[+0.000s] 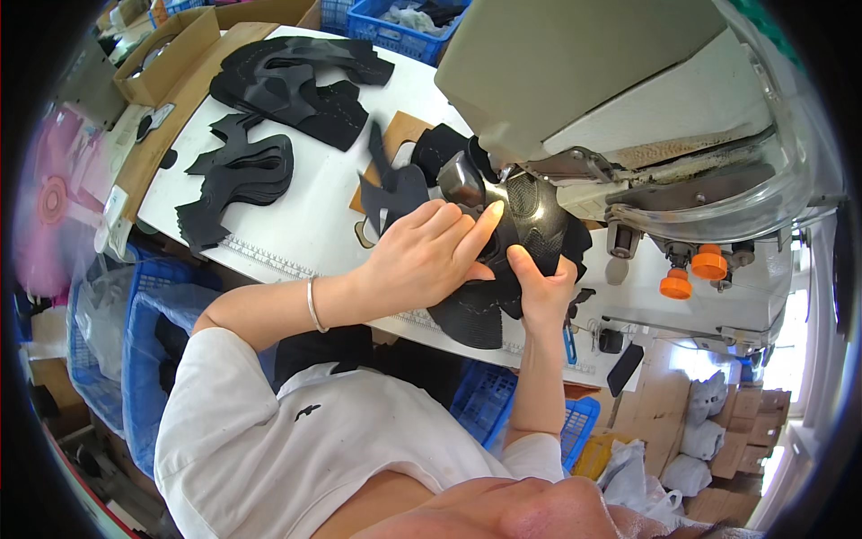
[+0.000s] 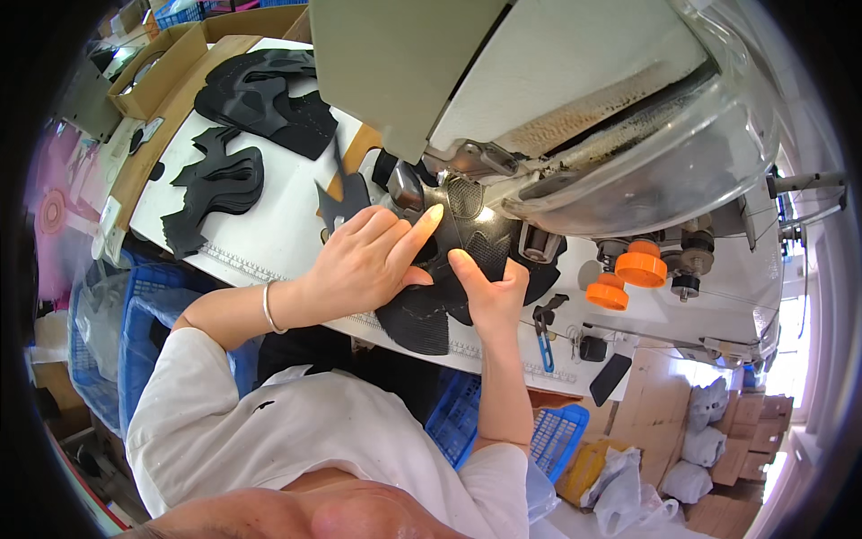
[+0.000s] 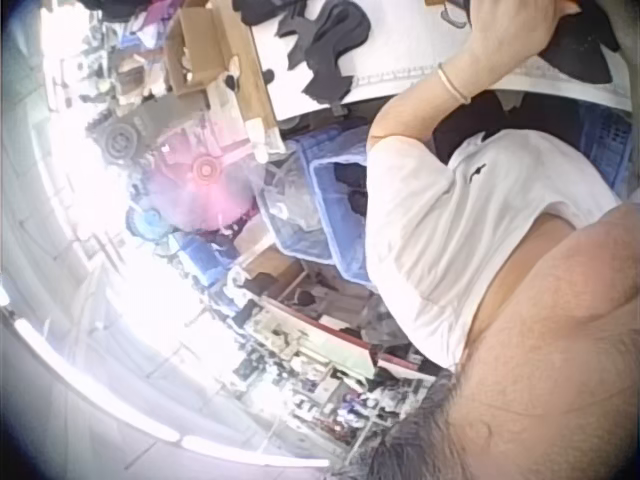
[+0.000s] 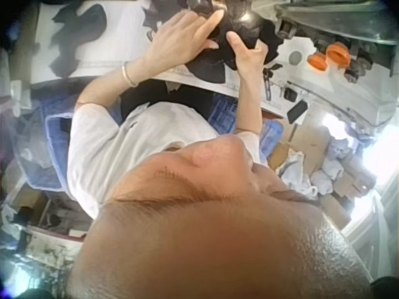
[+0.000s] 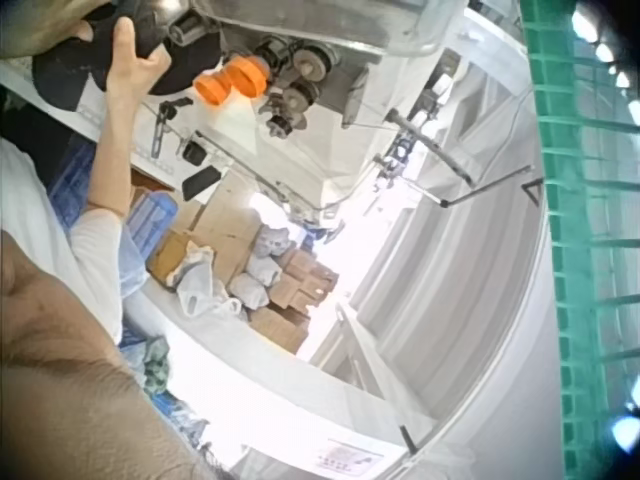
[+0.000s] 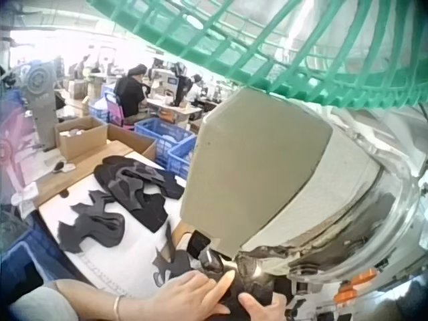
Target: The person stitches shoe upper components together using a sewing machine, repeatedly aligning and feeding the fabric pieces beneath the needle.
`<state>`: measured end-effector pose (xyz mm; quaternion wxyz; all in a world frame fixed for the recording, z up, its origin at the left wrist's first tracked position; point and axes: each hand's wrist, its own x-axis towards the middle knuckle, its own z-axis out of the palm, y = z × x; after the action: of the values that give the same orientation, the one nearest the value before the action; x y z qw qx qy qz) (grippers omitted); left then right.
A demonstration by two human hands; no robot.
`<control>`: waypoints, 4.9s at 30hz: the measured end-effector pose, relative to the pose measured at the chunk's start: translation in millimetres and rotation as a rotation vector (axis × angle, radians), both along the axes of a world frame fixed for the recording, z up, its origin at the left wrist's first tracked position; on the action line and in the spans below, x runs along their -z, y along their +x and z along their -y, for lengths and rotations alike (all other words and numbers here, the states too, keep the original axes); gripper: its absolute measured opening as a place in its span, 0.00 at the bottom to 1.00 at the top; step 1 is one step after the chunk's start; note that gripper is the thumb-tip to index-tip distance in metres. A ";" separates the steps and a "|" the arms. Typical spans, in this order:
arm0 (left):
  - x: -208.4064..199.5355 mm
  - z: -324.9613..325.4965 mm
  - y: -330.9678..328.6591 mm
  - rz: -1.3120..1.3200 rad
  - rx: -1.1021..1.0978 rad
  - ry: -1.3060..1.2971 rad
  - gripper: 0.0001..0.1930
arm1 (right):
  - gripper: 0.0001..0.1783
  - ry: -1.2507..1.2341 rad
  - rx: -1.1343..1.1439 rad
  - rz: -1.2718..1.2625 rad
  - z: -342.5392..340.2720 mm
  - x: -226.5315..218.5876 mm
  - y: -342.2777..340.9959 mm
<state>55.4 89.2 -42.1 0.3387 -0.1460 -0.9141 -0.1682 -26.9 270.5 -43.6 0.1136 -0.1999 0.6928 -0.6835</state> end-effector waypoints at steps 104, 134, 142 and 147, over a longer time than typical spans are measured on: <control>-7.7 19.8 -29.8 -0.341 0.049 0.027 0.16 | 0.12 -0.187 0.459 -0.371 44.7 8.1 -57.8; -15.8 45.4 -28.5 -0.298 0.261 0.004 0.16 | 0.06 -0.465 0.280 0.147 82.5 25.4 41.7; -10.7 31.6 -26.7 -0.291 0.185 -0.025 0.18 | 0.05 -0.394 0.312 0.197 72.8 11.2 31.9; -11.9 24.7 -25.2 -0.241 0.104 -0.001 0.19 | 0.07 -0.362 0.293 0.181 66.8 10.8 22.1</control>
<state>30.1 64.6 -30.2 0.4370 -0.2123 -0.8580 -0.1664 -4.8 203.7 -54.4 0.0373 -0.0522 0.5676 -0.8208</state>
